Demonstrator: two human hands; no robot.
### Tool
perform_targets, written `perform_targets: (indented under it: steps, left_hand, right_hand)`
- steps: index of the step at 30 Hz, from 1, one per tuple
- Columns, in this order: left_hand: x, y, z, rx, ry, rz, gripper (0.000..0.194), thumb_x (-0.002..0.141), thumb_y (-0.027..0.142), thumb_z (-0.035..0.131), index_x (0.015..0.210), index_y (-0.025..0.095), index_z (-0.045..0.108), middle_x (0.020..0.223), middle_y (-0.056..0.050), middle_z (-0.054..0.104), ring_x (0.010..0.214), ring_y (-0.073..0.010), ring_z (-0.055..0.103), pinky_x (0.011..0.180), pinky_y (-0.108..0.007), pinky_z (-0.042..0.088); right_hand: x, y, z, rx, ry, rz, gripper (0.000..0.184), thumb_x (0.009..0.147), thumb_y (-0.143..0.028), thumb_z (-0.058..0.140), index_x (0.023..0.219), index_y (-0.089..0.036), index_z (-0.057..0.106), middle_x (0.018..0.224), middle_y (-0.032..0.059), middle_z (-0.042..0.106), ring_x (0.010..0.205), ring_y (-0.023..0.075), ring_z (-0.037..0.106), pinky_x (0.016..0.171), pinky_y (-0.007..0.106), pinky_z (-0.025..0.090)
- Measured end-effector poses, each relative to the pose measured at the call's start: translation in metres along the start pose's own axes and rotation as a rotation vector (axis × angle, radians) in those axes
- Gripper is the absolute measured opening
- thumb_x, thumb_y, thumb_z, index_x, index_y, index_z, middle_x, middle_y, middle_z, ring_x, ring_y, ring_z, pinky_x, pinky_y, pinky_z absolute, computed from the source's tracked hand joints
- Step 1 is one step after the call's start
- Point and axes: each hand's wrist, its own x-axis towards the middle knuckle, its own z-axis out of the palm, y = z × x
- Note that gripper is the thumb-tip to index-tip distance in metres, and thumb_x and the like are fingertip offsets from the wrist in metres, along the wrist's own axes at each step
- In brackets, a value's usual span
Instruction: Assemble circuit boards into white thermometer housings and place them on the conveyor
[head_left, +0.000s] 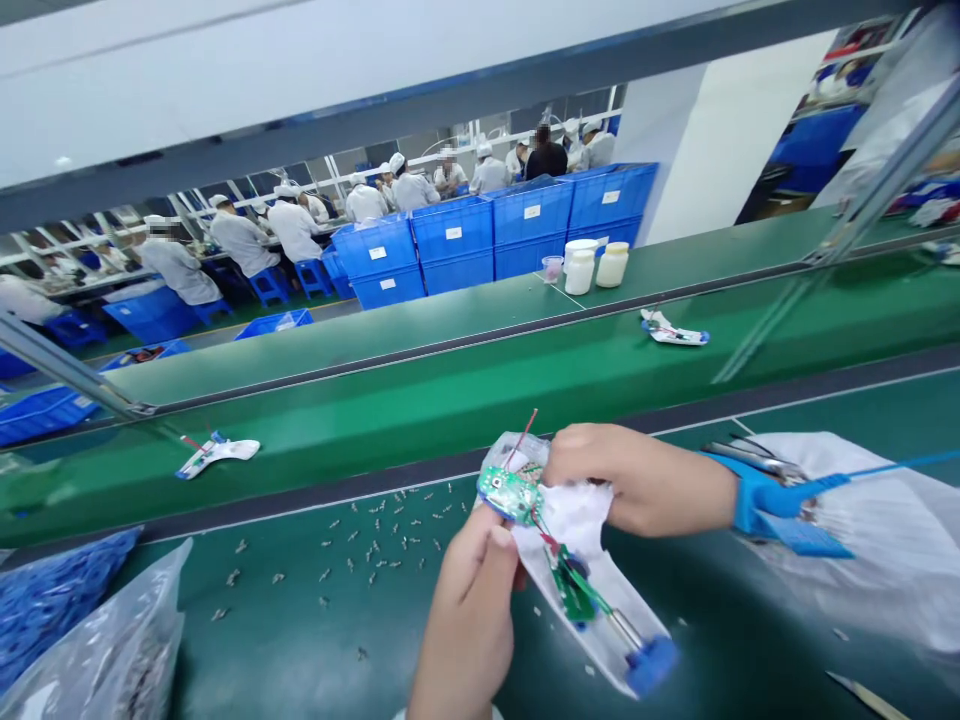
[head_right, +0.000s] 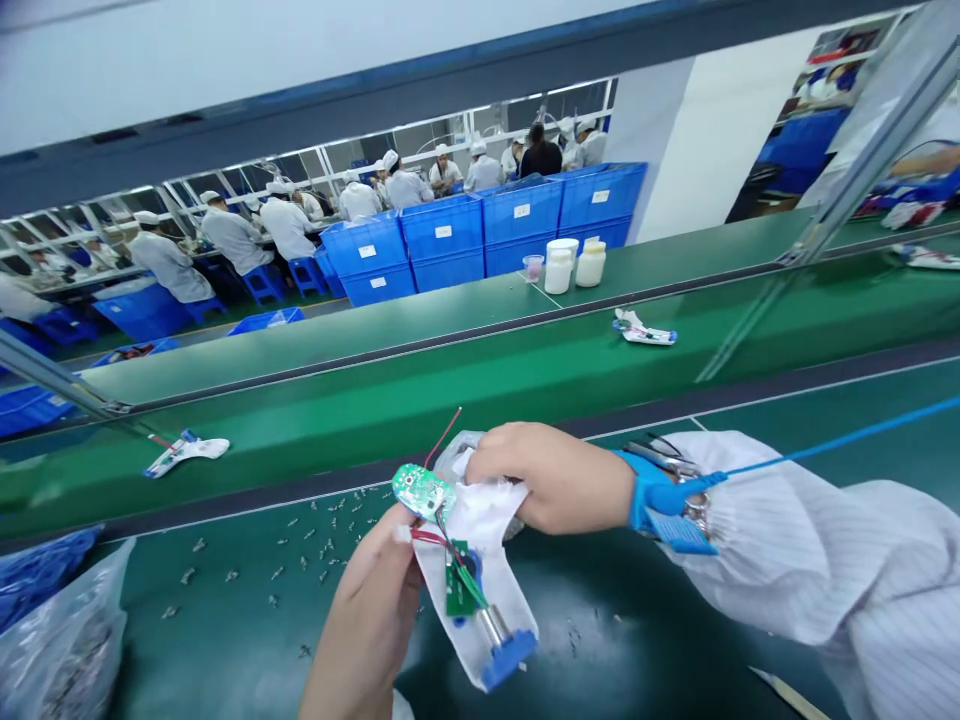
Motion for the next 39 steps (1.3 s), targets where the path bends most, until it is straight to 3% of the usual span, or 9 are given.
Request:
perform_targets:
  steps: [4, 10, 14, 18, 24, 28, 31, 35, 39]
  left_hand:
    - [-0.001, 0.0, -0.003, -0.102, -0.089, 0.022, 0.046, 0.087, 0.054, 0.053, 0.111, 0.018, 0.068, 0.073, -0.006, 0.062, 0.065, -0.0182, 0.052, 0.064, -0.03, 0.042]
    - [-0.003, 0.001, 0.002, -0.208, -0.2, 0.111, 0.046, 0.084, 0.046, 0.062, 0.124, 0.023, 0.062, 0.106, -0.008, 0.067, 0.084, -0.0209, 0.06, 0.08, -0.033, 0.046]
    - [-0.008, 0.005, 0.011, -0.2, -0.204, 0.112, 0.037, 0.082, 0.041, 0.067, 0.114, 0.023, 0.068, 0.098, -0.007, 0.068, 0.085, -0.0208, 0.062, 0.084, -0.033, 0.047]
    - [-0.011, 0.009, 0.017, -0.232, -0.126, 0.157, 0.034, 0.079, 0.042, 0.069, 0.105, 0.021, 0.072, 0.087, -0.007, 0.07, 0.092, -0.0251, 0.064, 0.093, -0.039, 0.046]
    - [-0.012, 0.008, 0.023, -0.294, -0.127, 0.185, 0.032, 0.079, 0.042, 0.07, 0.103, 0.022, 0.071, 0.094, -0.008, 0.072, 0.081, -0.0228, 0.068, 0.075, -0.035, 0.054]
    - [-0.018, 0.012, 0.03, -0.254, -0.109, 0.161, 0.033, 0.075, 0.041, 0.073, 0.101, 0.02, 0.072, 0.094, -0.008, 0.072, 0.079, -0.0206, 0.068, 0.07, -0.03, 0.055]
    - [-0.025, 0.018, 0.038, -0.28, -0.134, 0.136, 0.034, 0.073, 0.042, 0.075, 0.1, 0.02, 0.072, 0.093, -0.007, 0.072, 0.078, -0.0202, 0.068, 0.071, -0.031, 0.055]
    - [-0.031, 0.021, 0.047, -0.32, -0.121, 0.103, 0.035, 0.071, 0.04, 0.077, 0.099, 0.021, 0.071, 0.089, -0.006, 0.071, 0.067, -0.0163, 0.067, 0.063, -0.028, 0.054]
    - [-0.034, 0.018, 0.054, -0.304, -0.043, 0.112, 0.029, 0.072, 0.038, 0.076, 0.095, 0.02, 0.071, 0.093, -0.006, 0.07, 0.069, -0.0141, 0.065, 0.061, -0.023, 0.052]
  right_hand:
    - [0.002, -0.001, 0.002, 0.165, -0.052, -0.03, 0.014, 0.079, -0.005, 0.049, 0.074, -0.014, 0.058, 0.071, 0.0024, 0.06, 0.07, 0.0092, 0.05, 0.065, 0.019, 0.037]
    - [-0.001, -0.004, 0.007, 0.42, -0.133, -0.041, 0.012, 0.084, -0.018, 0.056, 0.074, -0.012, 0.06, 0.071, 0.0043, 0.061, 0.069, 0.0086, 0.053, 0.065, 0.017, 0.041]
    - [-0.011, -0.013, 0.015, 0.567, -0.189, 0.045, 0.019, 0.081, -0.026, 0.06, 0.069, -0.011, 0.061, 0.069, 0.0044, 0.06, 0.066, 0.0102, 0.052, 0.063, 0.02, 0.043]
    - [-0.028, -0.023, 0.028, 0.78, -0.228, 0.161, 0.031, 0.077, -0.04, 0.067, 0.082, -0.01, 0.067, 0.077, 0.0057, 0.064, 0.07, 0.0129, 0.057, 0.067, 0.023, 0.047]
    - [-0.055, -0.056, 0.053, 1.039, -0.103, 0.318, 0.06, 0.078, -0.061, 0.059, 0.111, -0.012, 0.065, 0.103, 0.0121, 0.067, 0.1, 0.0216, 0.064, 0.092, 0.035, 0.048]
    - [-0.065, -0.075, 0.055, 1.027, -0.063, 0.43, 0.061, 0.076, -0.055, 0.063, 0.12, -0.013, 0.061, 0.108, 0.0121, 0.066, 0.111, 0.0243, 0.059, 0.1, 0.038, 0.043]
    - [-0.074, -0.076, 0.051, 1.007, 0.08, 0.537, 0.061, 0.069, -0.04, 0.07, 0.121, -0.012, 0.058, 0.11, 0.0128, 0.065, 0.11, 0.0253, 0.059, 0.099, 0.041, 0.043]
    - [-0.086, -0.08, 0.037, 0.871, 0.55, 0.793, 0.044, 0.072, -0.036, 0.061, 0.109, -0.014, 0.062, 0.112, 0.0129, 0.065, 0.107, 0.0245, 0.059, 0.099, 0.043, 0.043]
    - [-0.087, -0.102, 0.021, 0.492, 0.724, 0.709, 0.028, 0.08, -0.035, 0.052, 0.095, -0.017, 0.067, 0.102, 0.0088, 0.068, 0.098, 0.0222, 0.062, 0.091, 0.037, 0.047]
